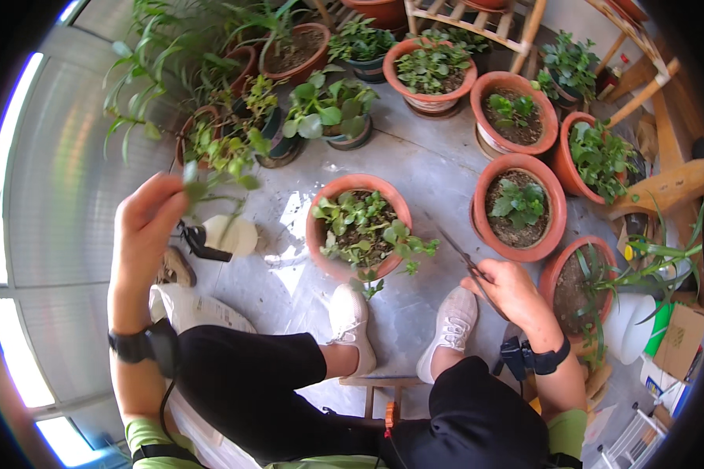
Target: Prune a potted plant using scissors.
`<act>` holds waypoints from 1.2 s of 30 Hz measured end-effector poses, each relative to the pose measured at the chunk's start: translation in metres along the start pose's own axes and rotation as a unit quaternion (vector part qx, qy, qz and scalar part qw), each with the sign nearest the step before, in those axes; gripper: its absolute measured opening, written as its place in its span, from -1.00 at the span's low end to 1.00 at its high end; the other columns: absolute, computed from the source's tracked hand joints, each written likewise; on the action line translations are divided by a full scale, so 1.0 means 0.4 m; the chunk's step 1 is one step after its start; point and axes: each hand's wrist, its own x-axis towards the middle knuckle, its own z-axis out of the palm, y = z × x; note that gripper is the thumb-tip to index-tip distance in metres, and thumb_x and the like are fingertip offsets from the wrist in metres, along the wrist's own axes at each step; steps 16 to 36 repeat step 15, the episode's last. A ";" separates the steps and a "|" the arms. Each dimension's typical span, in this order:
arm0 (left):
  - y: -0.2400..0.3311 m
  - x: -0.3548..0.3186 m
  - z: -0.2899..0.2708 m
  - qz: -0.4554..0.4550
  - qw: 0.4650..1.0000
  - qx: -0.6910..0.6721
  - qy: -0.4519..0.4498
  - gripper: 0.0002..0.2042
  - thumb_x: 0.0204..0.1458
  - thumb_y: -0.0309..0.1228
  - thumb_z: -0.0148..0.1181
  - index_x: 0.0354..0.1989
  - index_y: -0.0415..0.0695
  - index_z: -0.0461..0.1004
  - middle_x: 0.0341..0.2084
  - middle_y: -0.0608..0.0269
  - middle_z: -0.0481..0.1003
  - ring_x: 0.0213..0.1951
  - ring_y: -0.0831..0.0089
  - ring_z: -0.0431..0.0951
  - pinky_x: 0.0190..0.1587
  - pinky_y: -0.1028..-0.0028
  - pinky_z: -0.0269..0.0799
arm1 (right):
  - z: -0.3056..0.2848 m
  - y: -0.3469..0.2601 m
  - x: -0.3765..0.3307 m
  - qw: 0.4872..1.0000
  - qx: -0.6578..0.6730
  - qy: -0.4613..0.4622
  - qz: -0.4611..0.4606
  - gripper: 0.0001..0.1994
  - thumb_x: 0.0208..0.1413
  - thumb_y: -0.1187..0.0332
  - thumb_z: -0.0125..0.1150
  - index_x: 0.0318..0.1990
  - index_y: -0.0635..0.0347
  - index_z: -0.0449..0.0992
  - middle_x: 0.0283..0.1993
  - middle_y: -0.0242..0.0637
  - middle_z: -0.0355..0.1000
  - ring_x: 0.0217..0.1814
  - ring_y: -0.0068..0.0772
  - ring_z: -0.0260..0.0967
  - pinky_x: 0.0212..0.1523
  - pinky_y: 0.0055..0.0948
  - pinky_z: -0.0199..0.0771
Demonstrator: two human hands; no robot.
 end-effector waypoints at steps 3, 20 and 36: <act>-0.094 -0.153 -0.124 -0.059 0.991 -0.017 0.117 -0.92 0.06 -0.57 0.07 -0.30 -0.27 0.45 -0.44 0.45 0.39 -0.35 0.71 0.31 -0.26 0.69 0.23 | 0.008 0.020 -0.025 0.997 0.067 -0.004 0.023 -0.65 -0.04 0.13 0.28 -0.50 0.29 0.44 -0.61 0.00 0.33 -0.54 0.05 0.30 -0.51 -0.23 0.27; -0.522 -0.638 -0.360 -0.303 0.811 0.485 0.129 -0.76 0.05 -0.31 0.17 -0.19 -0.19 0.50 -0.21 0.13 0.51 -0.16 0.25 0.51 -0.06 0.34 0.38 | -0.001 -0.003 -0.089 0.983 0.116 -0.057 0.127 -0.71 0.03 0.21 0.25 -0.43 0.33 0.46 -0.72 -0.40 0.21 -0.66 -0.63 0.07 -0.62 -0.47 0.13; -0.522 -0.638 -0.360 -0.303 0.811 0.485 0.129 -0.76 0.05 -0.31 0.17 -0.19 -0.19 0.50 -0.21 0.13 0.51 -0.16 0.25 0.51 -0.06 0.34 0.38 | -0.001 -0.003 -0.089 0.983 0.116 -0.057 0.127 -0.71 0.03 0.21 0.25 -0.43 0.33 0.46 -0.72 -0.40 0.21 -0.66 -0.63 0.07 -0.62 -0.47 0.13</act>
